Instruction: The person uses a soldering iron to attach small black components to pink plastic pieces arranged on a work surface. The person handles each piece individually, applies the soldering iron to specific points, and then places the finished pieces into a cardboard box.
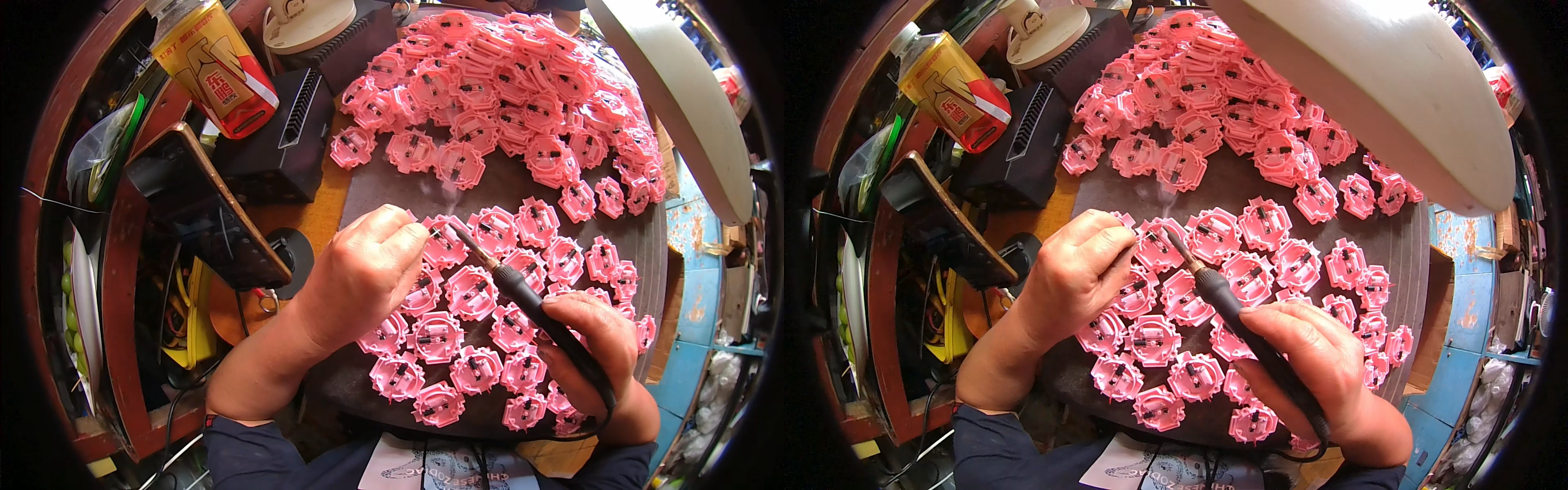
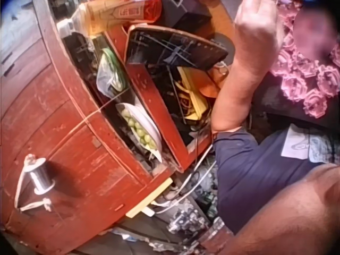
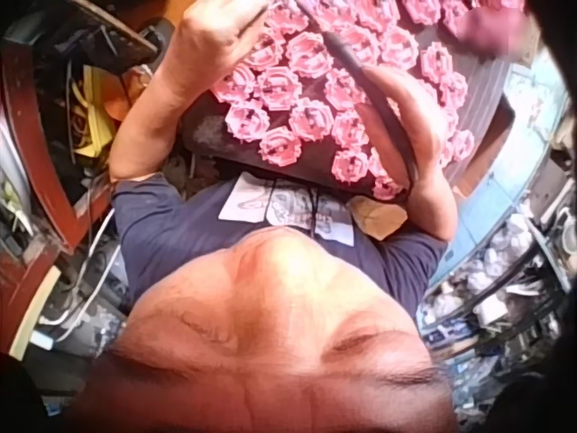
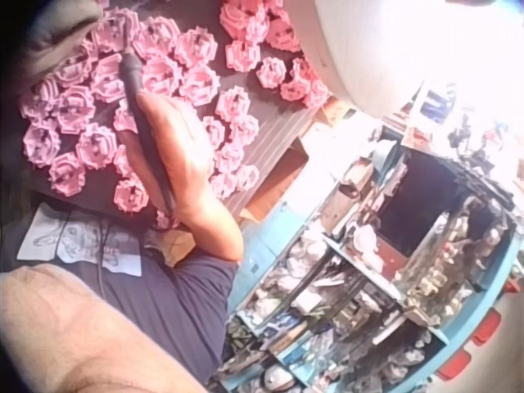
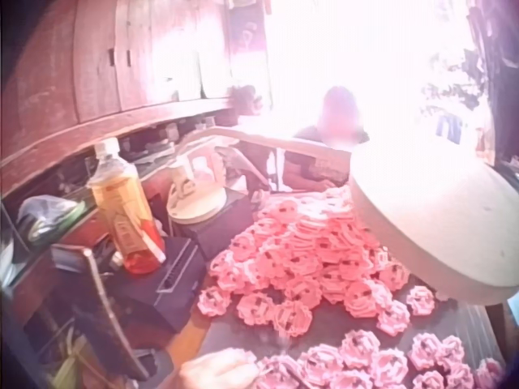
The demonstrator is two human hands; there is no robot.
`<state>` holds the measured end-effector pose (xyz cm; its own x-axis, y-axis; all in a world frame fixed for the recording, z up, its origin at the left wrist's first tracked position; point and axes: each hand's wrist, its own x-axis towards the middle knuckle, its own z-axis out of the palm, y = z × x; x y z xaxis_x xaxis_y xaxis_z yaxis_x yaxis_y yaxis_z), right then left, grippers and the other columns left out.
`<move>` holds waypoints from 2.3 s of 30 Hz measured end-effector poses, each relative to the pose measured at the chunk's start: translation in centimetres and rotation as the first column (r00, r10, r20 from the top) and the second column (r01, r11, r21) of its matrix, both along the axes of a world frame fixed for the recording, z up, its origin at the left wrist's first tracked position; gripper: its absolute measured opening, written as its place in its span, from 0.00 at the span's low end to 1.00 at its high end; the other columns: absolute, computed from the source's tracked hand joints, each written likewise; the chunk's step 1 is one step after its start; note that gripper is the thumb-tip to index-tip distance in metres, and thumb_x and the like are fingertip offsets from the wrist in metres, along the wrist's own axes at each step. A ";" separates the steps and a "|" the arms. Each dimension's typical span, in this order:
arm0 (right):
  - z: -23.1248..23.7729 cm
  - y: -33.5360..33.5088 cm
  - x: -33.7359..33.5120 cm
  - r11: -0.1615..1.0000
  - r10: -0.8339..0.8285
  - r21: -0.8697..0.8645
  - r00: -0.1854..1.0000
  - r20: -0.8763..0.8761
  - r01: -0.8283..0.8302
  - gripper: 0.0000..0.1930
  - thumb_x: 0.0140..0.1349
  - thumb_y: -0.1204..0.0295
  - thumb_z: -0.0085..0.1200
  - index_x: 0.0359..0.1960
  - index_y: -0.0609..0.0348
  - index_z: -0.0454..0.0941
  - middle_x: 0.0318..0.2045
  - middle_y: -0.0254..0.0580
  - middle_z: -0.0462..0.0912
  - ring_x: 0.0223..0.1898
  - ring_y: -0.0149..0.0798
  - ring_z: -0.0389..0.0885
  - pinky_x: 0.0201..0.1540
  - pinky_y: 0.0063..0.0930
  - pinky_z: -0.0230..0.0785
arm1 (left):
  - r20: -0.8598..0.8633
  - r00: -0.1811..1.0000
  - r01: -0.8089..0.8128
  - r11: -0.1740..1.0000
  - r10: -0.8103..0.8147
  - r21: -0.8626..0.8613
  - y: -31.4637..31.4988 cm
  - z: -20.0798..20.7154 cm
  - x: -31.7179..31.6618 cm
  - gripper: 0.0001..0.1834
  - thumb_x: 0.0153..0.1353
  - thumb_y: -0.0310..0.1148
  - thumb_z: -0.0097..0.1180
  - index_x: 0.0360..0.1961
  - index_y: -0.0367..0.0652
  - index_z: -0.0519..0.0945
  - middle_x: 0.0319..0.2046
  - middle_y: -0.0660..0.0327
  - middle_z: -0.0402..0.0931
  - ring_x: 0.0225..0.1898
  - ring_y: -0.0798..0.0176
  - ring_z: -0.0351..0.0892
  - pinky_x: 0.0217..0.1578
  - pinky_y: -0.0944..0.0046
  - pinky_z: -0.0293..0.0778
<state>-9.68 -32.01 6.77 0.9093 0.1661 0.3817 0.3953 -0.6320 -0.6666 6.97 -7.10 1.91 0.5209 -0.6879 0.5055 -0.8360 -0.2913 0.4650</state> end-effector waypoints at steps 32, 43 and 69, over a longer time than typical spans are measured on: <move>-0.3 0.2 -0.3 1.000 0.011 0.002 0.999 0.046 -0.011 0.21 0.50 0.80 0.71 0.48 0.71 0.84 0.34 0.54 0.87 0.30 0.50 0.87 0.33 0.38 0.80 | -0.028 0.996 0.085 0.985 -0.082 0.153 0.5 0.4 -0.5 0.11 0.55 0.19 0.70 0.40 0.35 0.85 0.38 0.51 0.82 0.38 0.45 0.86 0.41 0.52 0.83; -0.3 0.2 -0.3 1.000 0.020 -0.007 0.999 0.049 -0.019 0.21 0.51 0.80 0.71 0.49 0.71 0.84 0.35 0.55 0.88 0.31 0.51 0.88 0.34 0.40 0.80 | 0.000 0.997 0.079 0.985 -0.080 0.156 0.2 0.3 -0.4 0.10 0.58 0.20 0.70 0.40 0.34 0.85 0.37 0.51 0.82 0.38 0.46 0.86 0.41 0.52 0.82; 1.6 1.2 3.4 0.982 0.187 -0.026 0.980 0.074 -0.185 0.21 0.53 0.81 0.71 0.50 0.70 0.82 0.33 0.53 0.86 0.29 0.50 0.86 0.31 0.39 0.78 | 0.006 0.976 -0.220 0.976 0.220 -0.006 2.2 0.6 -3.2 0.10 0.58 0.15 0.67 0.41 0.33 0.83 0.34 0.49 0.81 0.34 0.44 0.84 0.37 0.52 0.81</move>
<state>-6.27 -30.82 8.33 0.8304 0.3376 0.4433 0.5560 -0.5548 -0.6189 3.77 -4.89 2.51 0.6557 -0.5541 0.5128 -0.7548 -0.4654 0.4622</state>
